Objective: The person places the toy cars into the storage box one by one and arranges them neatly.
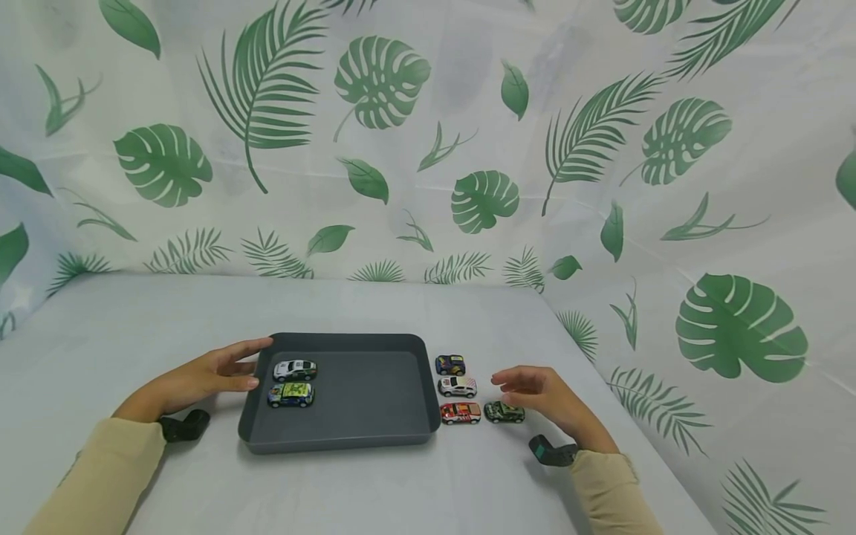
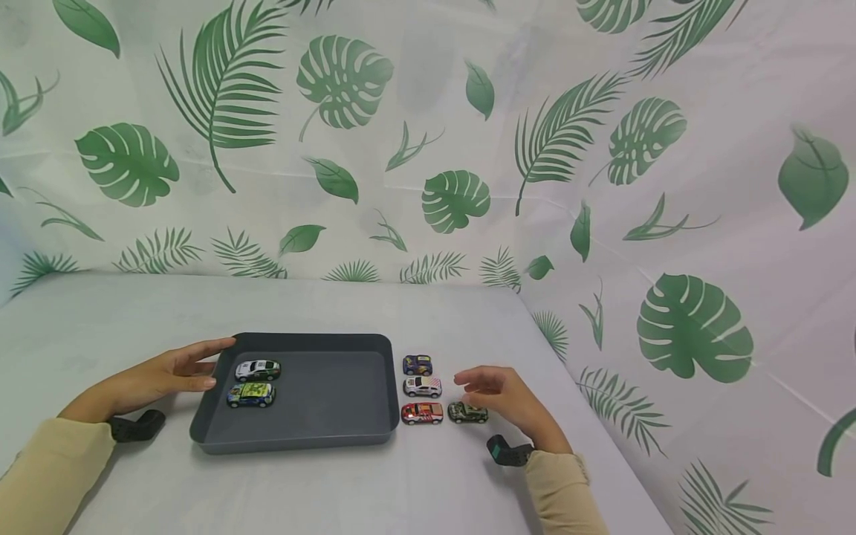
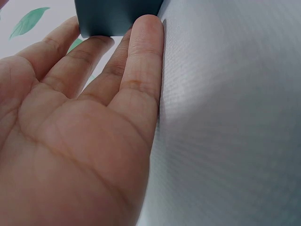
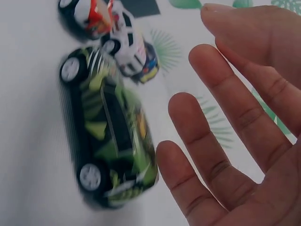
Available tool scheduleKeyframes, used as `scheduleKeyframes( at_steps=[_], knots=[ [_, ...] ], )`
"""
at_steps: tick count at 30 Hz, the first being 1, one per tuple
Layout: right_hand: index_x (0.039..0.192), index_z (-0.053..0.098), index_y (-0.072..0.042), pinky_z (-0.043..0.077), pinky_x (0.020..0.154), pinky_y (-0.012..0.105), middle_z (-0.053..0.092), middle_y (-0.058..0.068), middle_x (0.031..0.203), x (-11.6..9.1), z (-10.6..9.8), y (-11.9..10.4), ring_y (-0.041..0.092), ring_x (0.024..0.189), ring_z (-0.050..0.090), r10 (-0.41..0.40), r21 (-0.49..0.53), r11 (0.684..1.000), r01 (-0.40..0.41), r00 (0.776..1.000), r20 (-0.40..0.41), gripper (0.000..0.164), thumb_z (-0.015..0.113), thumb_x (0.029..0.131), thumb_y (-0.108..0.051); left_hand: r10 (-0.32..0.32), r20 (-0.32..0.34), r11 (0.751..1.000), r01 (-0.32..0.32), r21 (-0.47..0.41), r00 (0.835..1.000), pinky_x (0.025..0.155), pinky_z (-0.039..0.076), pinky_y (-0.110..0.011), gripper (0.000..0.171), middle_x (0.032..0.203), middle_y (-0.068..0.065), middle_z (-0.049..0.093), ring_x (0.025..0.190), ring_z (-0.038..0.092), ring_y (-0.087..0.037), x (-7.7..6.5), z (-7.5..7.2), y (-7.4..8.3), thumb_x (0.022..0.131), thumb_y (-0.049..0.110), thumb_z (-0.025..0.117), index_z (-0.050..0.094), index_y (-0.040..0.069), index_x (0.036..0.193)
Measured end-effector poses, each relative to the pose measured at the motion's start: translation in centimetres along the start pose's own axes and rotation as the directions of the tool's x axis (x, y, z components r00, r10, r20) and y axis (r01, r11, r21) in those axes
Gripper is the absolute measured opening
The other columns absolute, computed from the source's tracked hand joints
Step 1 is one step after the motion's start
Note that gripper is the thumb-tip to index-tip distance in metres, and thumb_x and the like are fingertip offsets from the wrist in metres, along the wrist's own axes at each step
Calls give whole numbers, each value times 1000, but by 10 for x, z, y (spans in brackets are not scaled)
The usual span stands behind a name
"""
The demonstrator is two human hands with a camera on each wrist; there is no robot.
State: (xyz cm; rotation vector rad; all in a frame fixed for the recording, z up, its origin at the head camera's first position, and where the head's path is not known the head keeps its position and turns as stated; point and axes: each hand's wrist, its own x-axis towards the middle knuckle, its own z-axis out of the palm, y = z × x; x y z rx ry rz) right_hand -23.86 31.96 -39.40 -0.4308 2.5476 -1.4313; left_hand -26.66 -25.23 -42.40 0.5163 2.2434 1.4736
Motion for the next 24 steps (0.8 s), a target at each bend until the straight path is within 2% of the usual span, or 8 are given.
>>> scheduleKeyframes(
  at_steps=[7, 12, 19, 24],
  knots=[
    [130, 72, 7, 56, 94, 35, 72, 24, 131, -5, -2, 9, 38, 121, 68, 26, -37, 999, -26, 1000, -3, 37, 79, 97, -8, -5, -2, 1000, 5, 8, 1000, 115, 40, -72, 86, 174, -36, 15, 153, 27, -64, -1, 0, 1, 106, 22, 72, 21, 0, 171],
    [128, 72, 8, 57, 91, 31, 72, 25, 129, -6, -3, 14, 35, 119, 68, 21, -41, 999, -21, 1000, 7, 37, 80, 94, -6, 4, -2, 1000, -4, 4, 1000, 115, 41, -71, 86, 174, -36, 15, 153, 28, -64, -1, 0, 0, 106, 21, 72, 21, 0, 171],
    [127, 72, 10, 57, 85, 27, 73, 27, 128, -6, -5, 21, 28, 107, 70, 21, -36, 999, -19, 999, 40, 39, 82, 92, -3, 1, -3, 1000, -1, 2, 1000, 115, 41, -70, 86, 174, -35, 15, 154, 28, -63, 0, 0, -1, 106, 22, 72, 21, 1, 171],
    [128, 71, 11, 56, 86, 26, 72, 28, 129, -6, -7, 25, 24, 104, 70, 12, -44, 999, -9, 999, 53, 41, 82, 90, -2, -4, -4, 1000, 4, -3, 1000, 116, 40, -71, 86, 174, -35, 16, 154, 27, -63, 0, 0, 0, 106, 23, 73, 22, 1, 171]
  ],
)
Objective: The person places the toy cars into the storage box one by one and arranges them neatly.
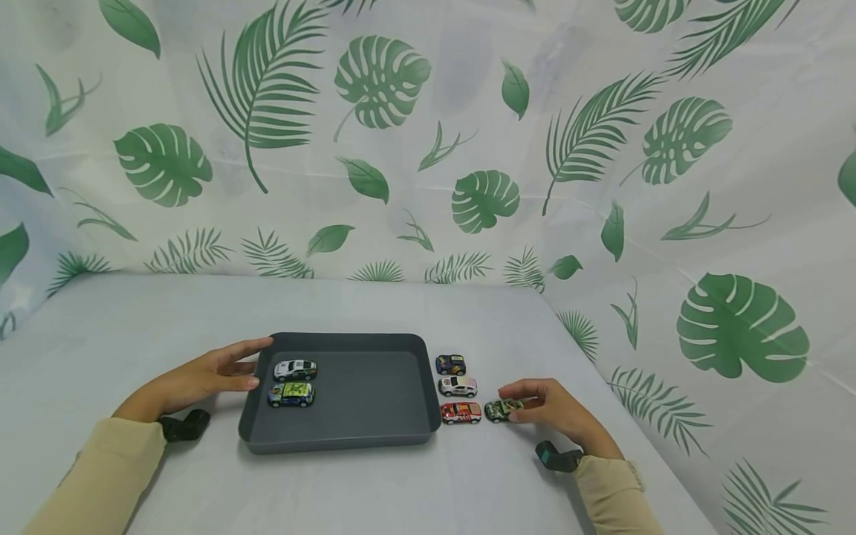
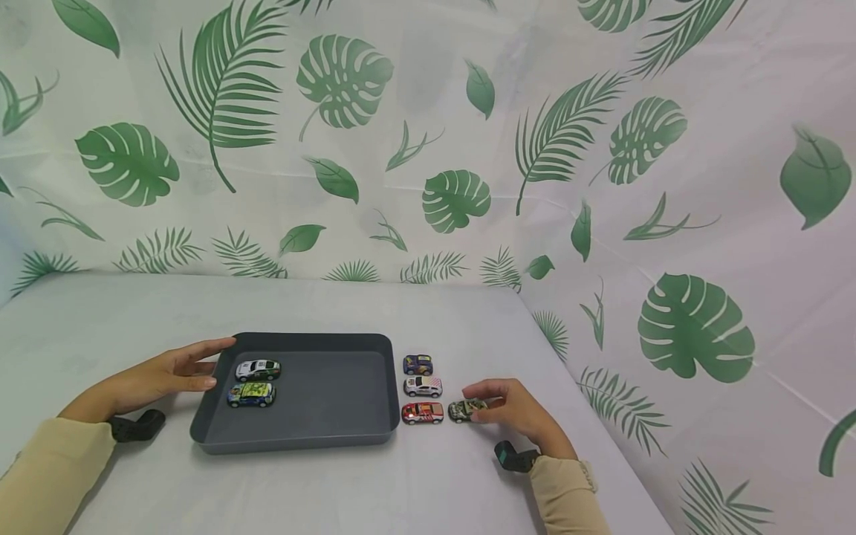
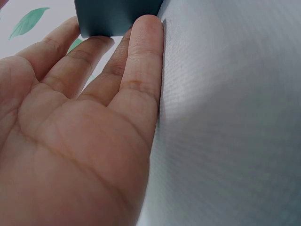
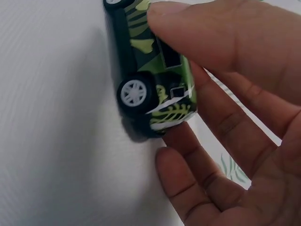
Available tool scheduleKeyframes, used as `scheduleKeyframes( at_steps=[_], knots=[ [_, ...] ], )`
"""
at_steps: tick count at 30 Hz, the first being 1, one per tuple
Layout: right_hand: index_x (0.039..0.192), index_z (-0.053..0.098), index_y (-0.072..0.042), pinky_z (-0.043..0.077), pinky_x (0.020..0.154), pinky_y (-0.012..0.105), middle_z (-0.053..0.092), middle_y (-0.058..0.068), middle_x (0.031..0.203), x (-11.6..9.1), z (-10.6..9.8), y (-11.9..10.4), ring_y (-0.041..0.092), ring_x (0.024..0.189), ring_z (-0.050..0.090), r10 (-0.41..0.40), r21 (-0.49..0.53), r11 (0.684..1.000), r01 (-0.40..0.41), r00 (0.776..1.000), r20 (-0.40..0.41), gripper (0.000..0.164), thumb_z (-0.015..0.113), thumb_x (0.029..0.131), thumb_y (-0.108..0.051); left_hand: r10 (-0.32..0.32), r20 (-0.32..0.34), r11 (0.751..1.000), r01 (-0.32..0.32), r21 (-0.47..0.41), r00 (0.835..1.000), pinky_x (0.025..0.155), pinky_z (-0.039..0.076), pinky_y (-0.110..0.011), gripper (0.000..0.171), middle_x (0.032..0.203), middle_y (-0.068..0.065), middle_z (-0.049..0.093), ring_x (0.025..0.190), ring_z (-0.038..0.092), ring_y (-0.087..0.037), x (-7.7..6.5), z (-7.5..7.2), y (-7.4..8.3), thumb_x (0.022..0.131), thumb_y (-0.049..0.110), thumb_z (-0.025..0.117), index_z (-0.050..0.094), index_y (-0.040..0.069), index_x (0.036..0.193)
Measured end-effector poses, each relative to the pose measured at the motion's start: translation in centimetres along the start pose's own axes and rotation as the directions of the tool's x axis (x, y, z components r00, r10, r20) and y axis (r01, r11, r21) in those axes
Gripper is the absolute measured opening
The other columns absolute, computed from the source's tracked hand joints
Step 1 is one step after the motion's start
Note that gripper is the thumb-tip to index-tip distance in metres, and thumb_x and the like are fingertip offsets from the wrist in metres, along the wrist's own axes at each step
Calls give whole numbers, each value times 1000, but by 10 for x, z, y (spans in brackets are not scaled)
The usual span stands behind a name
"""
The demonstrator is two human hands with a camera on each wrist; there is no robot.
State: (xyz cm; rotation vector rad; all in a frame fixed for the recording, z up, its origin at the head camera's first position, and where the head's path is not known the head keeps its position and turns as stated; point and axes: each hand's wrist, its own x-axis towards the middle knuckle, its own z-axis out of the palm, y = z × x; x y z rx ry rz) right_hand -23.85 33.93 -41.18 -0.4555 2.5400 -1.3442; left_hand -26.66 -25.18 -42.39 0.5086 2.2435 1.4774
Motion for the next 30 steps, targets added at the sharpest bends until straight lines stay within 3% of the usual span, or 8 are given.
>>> scheduleKeyframes(
  at_steps=[13, 30],
  knots=[
    [123, 72, 14, 56, 80, 24, 74, 26, 122, 0, 2, 2, 12, 91, 72, -8, 8, 1000, 8, 1000, 24, 40, 82, 86, 6, -3, -2, 1000, 3, 6, 1000, 115, 39, -72, 86, 174, -36, 14, 154, 26, -64, 1, 0, -2, 106, 21, 72, 21, 1, 171],
    [124, 74, 11, 57, 79, 25, 75, 25, 123, -2, 1, -9, 17, 92, 72, -27, -35, 999, 26, 999, -17, 37, 82, 89, 2, 8, 1, 1000, -8, 6, 1000, 115, 40, -72, 86, 174, -36, 16, 153, 27, -64, 1, -1, -3, 106, 21, 72, 21, 0, 171]
  ],
)
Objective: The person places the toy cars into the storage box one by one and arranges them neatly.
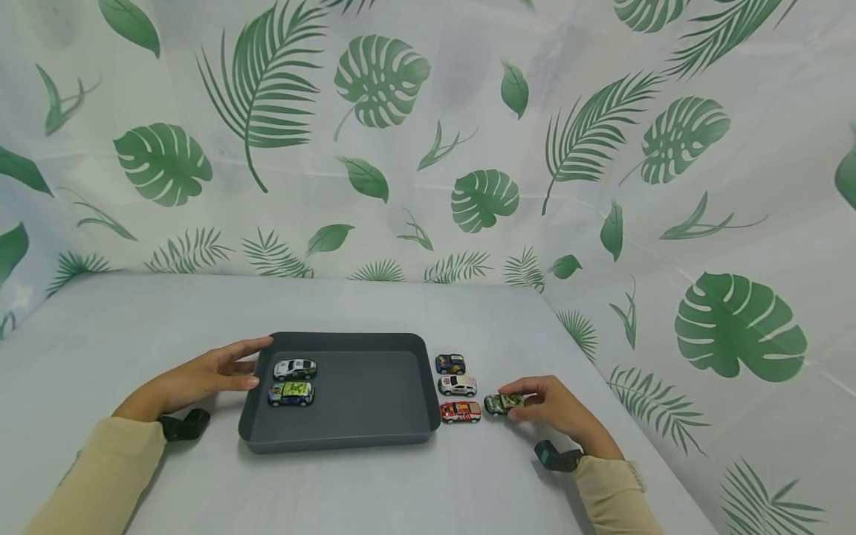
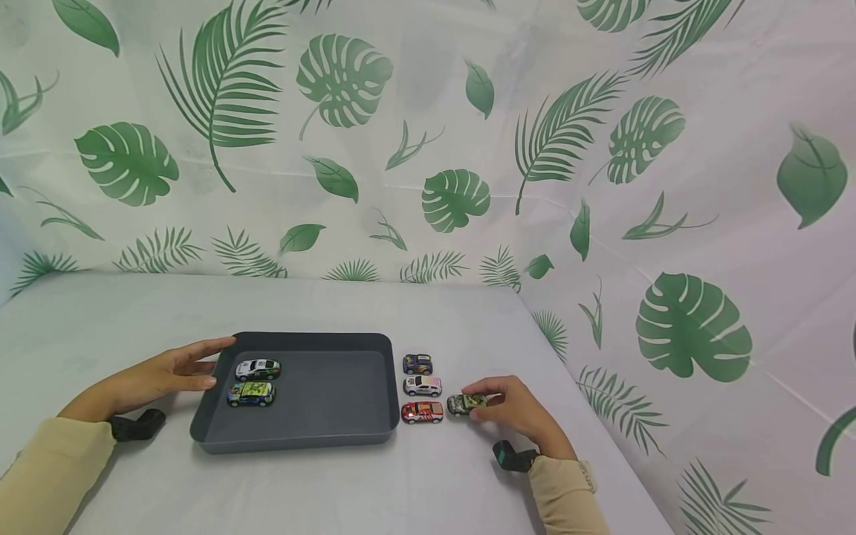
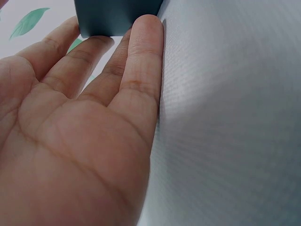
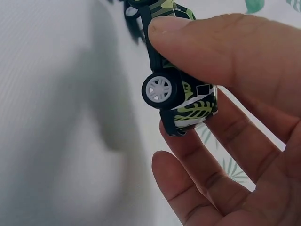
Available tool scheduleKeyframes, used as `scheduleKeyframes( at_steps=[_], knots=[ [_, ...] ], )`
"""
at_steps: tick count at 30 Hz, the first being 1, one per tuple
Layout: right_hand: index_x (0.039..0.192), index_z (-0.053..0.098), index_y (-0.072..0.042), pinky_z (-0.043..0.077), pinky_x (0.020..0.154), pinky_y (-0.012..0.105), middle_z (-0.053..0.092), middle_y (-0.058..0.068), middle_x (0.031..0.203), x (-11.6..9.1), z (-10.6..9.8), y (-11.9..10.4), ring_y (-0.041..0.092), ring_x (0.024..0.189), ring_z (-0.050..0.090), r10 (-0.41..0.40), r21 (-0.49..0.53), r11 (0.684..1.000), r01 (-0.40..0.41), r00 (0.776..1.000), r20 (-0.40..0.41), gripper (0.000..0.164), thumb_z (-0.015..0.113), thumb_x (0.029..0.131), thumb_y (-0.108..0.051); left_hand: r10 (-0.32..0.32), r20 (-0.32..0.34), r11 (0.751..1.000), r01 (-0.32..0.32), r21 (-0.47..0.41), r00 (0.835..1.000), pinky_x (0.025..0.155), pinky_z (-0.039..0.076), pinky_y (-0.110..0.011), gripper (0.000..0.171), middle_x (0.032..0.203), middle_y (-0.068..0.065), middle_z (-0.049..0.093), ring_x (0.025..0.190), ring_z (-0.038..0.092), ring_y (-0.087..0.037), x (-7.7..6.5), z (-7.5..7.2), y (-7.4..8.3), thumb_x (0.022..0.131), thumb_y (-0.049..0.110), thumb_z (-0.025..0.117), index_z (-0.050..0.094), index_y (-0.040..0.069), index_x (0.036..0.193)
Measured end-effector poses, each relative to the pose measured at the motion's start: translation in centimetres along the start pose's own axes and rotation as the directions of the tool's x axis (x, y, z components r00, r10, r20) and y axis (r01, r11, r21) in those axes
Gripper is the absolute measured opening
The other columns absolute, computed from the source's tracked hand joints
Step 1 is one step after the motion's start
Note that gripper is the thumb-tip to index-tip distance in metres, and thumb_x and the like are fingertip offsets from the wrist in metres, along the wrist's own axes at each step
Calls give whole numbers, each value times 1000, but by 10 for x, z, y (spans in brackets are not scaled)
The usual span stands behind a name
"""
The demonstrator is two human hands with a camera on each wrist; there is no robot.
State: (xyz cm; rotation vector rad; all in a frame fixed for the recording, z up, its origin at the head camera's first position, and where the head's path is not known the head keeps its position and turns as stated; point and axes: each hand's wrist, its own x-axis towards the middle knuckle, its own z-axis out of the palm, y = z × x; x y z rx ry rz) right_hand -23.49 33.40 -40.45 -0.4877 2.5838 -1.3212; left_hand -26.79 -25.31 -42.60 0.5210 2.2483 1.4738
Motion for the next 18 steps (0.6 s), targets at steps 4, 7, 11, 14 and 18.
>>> scheduleKeyframes(
  at_steps=[4, 7, 11, 14, 18],
  knots=[
    [123, 74, 11, 58, 82, 24, 75, 25, 124, 0, 0, -5, 14, 94, 72, -31, -13, 999, 31, 1000, -7, 37, 82, 89, 2, 1, 1, 1000, -1, 0, 1000, 115, 40, -72, 86, 174, -36, 16, 154, 27, -64, 0, 0, 0, 106, 21, 72, 21, 1, 171],
    [122, 75, 10, 58, 86, 25, 76, 23, 122, 1, 1, -8, 11, 99, 71, -52, -46, 998, 51, 999, -15, 35, 83, 89, 0, 3, 0, 1000, -3, 4, 1000, 115, 40, -72, 85, 174, -36, 17, 153, 27, -64, 0, 0, -1, 106, 21, 72, 22, 1, 171],
    [123, 76, 7, 58, 89, 25, 76, 21, 123, 3, 2, -13, 9, 102, 71, -61, -72, 996, 60, 998, -19, 35, 84, 90, -2, 7, -1, 1000, -7, 5, 1000, 115, 40, -71, 85, 173, -36, 17, 153, 28, -64, 0, 0, 0, 106, 20, 72, 22, 1, 171],
    [123, 76, 7, 58, 90, 25, 75, 22, 124, 4, 3, -16, 11, 103, 72, -68, -74, 995, 66, 997, -21, 35, 84, 91, -2, 7, -2, 1000, -7, 8, 1000, 115, 41, -71, 85, 173, -36, 17, 153, 28, -63, 0, 0, 0, 106, 21, 72, 22, 1, 171],
    [123, 76, 8, 58, 92, 25, 75, 22, 124, 6, 7, -20, 13, 106, 72, -91, -78, 993, 89, 996, -22, 35, 84, 91, -3, 7, -1, 1000, -7, 4, 1000, 115, 40, -72, 85, 174, -36, 15, 153, 27, -64, 0, 0, 1, 106, 21, 72, 21, 0, 171]
  ],
)
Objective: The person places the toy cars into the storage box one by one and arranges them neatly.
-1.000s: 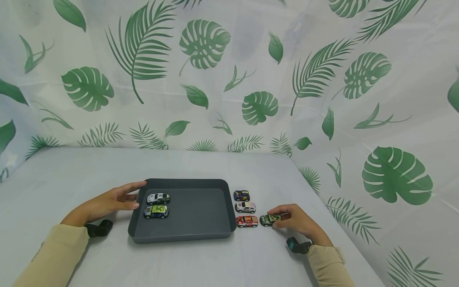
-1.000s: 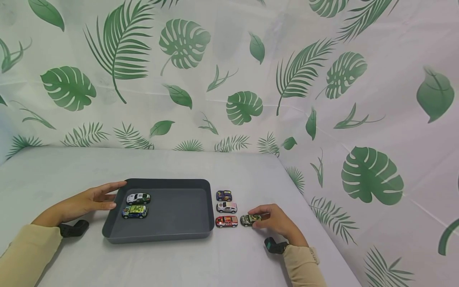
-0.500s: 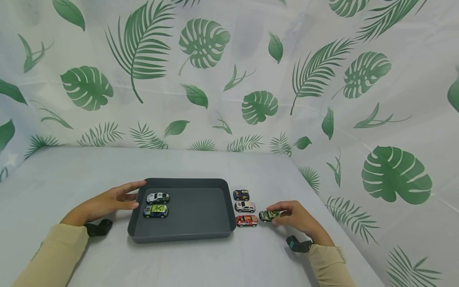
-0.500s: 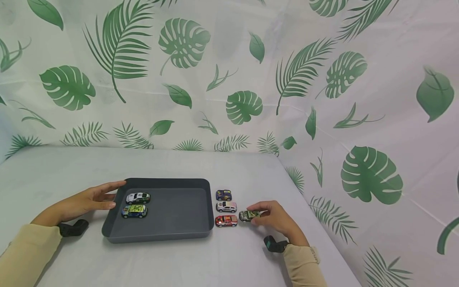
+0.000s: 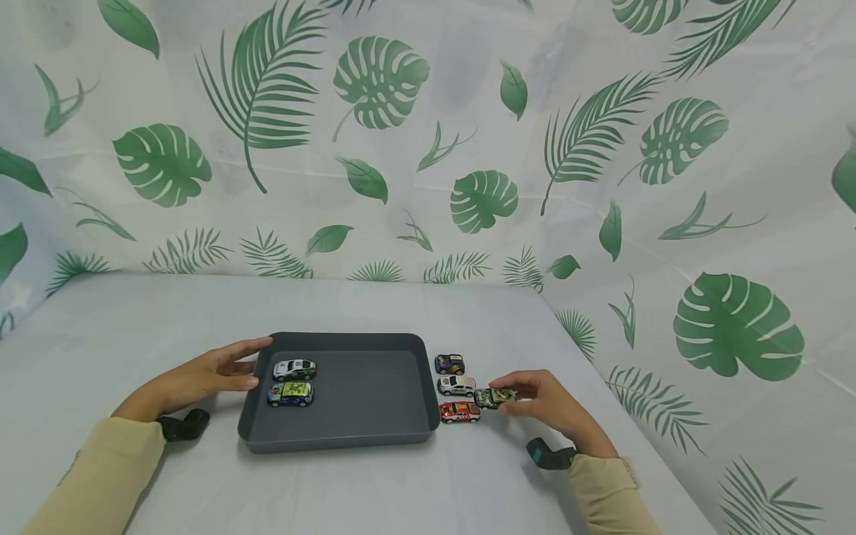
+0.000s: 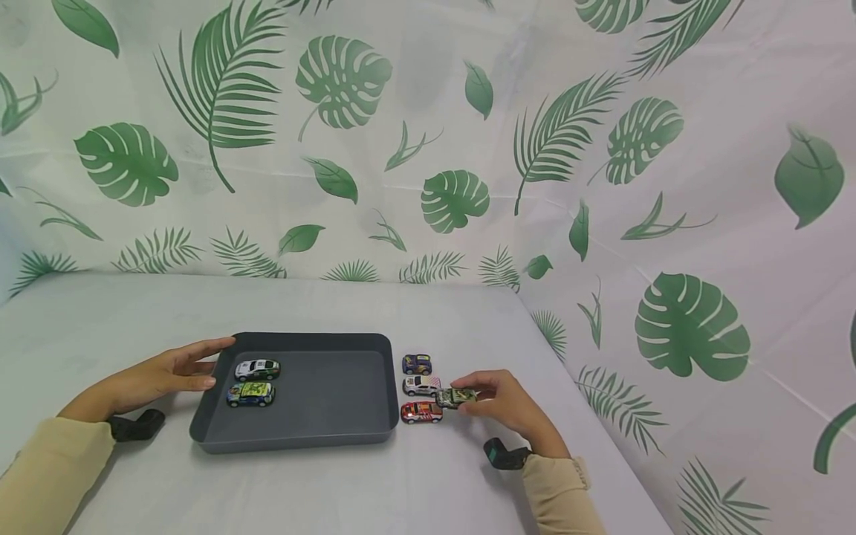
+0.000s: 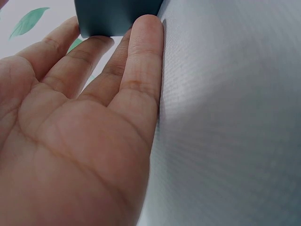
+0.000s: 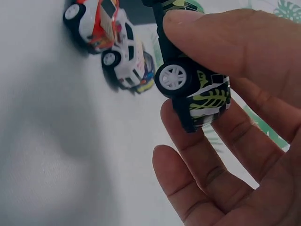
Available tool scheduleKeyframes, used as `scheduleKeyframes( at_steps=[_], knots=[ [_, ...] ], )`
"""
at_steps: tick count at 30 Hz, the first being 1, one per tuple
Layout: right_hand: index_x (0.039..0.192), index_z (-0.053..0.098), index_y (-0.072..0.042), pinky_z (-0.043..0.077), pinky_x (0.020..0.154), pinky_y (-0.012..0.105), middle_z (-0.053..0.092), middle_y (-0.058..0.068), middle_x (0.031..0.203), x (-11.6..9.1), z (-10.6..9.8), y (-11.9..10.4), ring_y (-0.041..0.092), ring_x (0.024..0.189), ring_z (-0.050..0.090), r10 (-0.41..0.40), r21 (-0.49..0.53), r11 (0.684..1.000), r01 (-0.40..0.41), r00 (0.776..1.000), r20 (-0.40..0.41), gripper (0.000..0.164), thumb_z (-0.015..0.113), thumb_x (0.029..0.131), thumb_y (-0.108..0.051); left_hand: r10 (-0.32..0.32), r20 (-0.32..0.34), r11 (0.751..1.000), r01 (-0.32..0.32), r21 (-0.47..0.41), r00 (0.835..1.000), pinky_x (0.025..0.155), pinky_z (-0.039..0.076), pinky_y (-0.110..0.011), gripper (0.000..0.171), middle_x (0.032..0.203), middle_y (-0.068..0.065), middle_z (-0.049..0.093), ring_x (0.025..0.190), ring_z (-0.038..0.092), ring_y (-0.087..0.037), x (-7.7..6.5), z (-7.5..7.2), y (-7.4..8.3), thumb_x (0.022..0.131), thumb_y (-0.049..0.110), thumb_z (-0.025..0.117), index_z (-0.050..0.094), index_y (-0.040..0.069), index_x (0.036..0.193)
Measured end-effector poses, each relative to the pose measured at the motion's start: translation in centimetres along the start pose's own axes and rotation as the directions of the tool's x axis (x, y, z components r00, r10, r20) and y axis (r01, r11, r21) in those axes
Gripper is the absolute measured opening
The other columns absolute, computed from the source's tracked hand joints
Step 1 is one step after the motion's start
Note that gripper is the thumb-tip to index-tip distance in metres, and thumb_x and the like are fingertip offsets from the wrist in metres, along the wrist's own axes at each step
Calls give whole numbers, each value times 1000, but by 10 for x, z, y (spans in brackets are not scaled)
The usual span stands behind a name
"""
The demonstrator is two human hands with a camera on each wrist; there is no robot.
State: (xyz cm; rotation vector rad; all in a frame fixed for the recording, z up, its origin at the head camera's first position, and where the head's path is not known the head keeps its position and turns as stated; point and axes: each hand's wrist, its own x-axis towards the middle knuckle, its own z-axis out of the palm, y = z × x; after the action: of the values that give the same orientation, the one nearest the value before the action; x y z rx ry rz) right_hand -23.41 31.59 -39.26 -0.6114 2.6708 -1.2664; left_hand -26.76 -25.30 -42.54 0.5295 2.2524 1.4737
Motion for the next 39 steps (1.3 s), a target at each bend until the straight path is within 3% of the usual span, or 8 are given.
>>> scheduleKeyframes(
  at_steps=[18, 22, 39],
  knots=[
    [126, 76, 6, 56, 96, 27, 75, 21, 127, 7, 14, -13, 25, 112, 70, -2, 64, 998, 3, 1000, -23, 35, 84, 93, -6, -12, -2, 1000, 12, 11, 1000, 115, 41, -71, 86, 173, -36, 15, 153, 28, -63, -1, 0, 2, 106, 21, 72, 21, 1, 171],
    [126, 75, 6, 57, 96, 27, 75, 21, 125, 9, 17, -16, 18, 111, 70, -38, 83, 996, 39, 999, -23, 35, 83, 94, -5, -17, -7, 1000, 17, 10, 1000, 114, 40, -72, 86, 174, -36, 14, 154, 26, -64, 0, 0, 1, 106, 21, 72, 21, 1, 172],
    [127, 75, 6, 58, 94, 29, 74, 21, 126, 22, 39, -27, 15, 111, 70, -103, 134, 986, 102, 995, 4, 34, 82, 95, -5, -32, -16, 999, 32, 26, 999, 115, 40, -72, 86, 174, -35, 14, 154, 27, -63, 1, 1, 0, 106, 22, 72, 21, 2, 172]
  ],
)
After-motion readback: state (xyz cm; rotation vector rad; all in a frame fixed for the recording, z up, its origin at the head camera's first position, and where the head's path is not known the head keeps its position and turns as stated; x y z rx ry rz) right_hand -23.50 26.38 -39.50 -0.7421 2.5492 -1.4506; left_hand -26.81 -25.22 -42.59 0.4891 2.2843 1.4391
